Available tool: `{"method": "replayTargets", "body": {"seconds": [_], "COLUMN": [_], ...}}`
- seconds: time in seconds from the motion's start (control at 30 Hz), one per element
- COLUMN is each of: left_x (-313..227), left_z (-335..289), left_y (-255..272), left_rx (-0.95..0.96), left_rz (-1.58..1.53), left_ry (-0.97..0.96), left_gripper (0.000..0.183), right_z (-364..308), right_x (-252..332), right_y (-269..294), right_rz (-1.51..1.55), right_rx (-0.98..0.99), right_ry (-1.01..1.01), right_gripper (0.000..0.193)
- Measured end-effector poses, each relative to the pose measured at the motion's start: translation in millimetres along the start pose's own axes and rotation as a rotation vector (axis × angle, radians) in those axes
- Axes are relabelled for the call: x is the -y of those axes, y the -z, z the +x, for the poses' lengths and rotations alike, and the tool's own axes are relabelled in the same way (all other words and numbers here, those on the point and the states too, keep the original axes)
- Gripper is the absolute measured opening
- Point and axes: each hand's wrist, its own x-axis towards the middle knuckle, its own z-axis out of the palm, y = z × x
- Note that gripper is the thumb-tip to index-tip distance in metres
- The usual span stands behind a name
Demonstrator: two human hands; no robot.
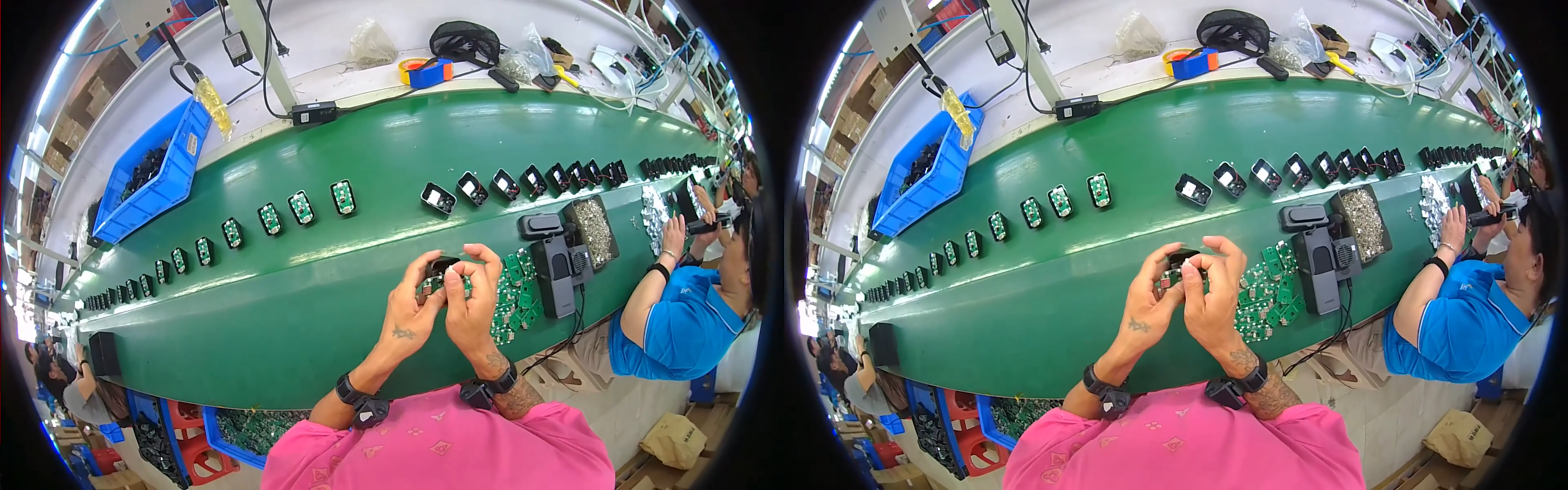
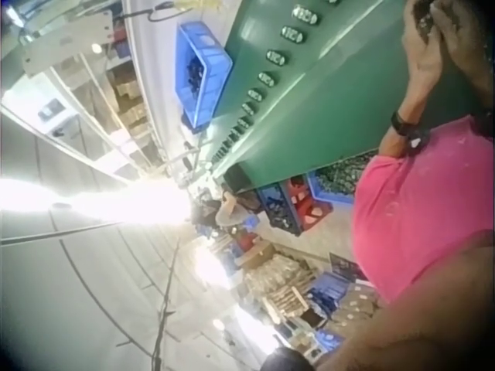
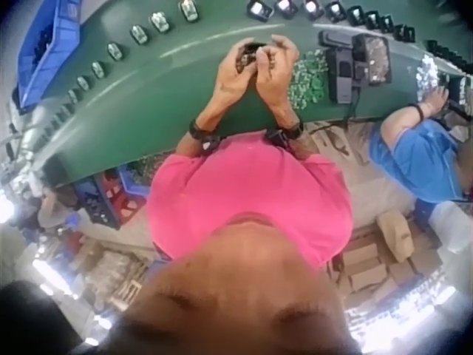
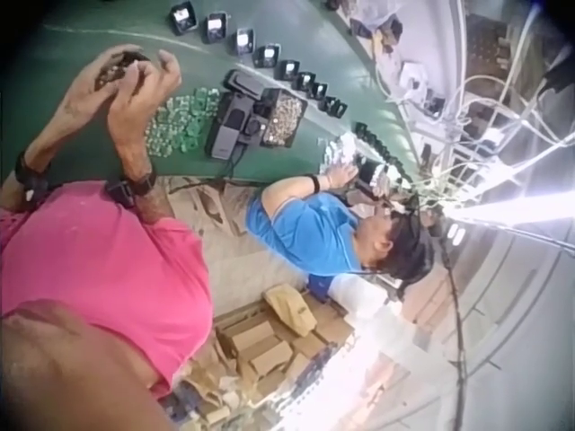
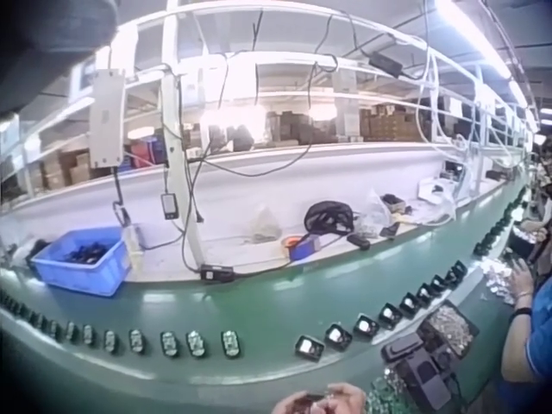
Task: The person picks up a circuit board and a black plastic housing, fits the board into the housing by hand, and places the assembled unit onto the conveyor belt.
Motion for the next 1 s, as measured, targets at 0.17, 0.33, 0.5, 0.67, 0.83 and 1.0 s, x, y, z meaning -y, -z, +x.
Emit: {"method": "replayTargets", "body": {"seconds": [0.17, 0.33, 0.5, 0.67, 0.83, 1.0], "left_x": [0, -11, -23, -29, -34, -39], "left_z": [0, 0, -2, -3, -4, -3], "left_y": [-1, 6, 10, 11, 11, 14], "left_rx": [-0.147, -0.169, -0.101, -0.062, -0.052, -0.017], "left_rz": [-0.066, 0.096, 0.167, 0.215, 0.291, 0.345], "left_ry": [-0.074, -0.211, -0.222, -0.216, -0.252, -0.273], "left_gripper": [0.053, 0.051, 0.049, 0.051, 0.053, 0.054], "right_z": [5, 18, 30, 31, 33, 34], "right_x": [6, 23, 28, 29, 30, 33], "right_y": [9, 25, 35, 38, 39, 41], "right_rz": [-0.26, -0.043, -0.005, 0.052, 0.04, -0.061], "right_rx": [0.033, 0.31, 0.498, 0.501, 0.526, 0.532], "right_ry": [0.162, -0.044, -0.064, -0.082, -0.066, 0.014], "right_gripper": [0.009, 0.009, 0.009, 0.009, 0.01, 0.008]}}
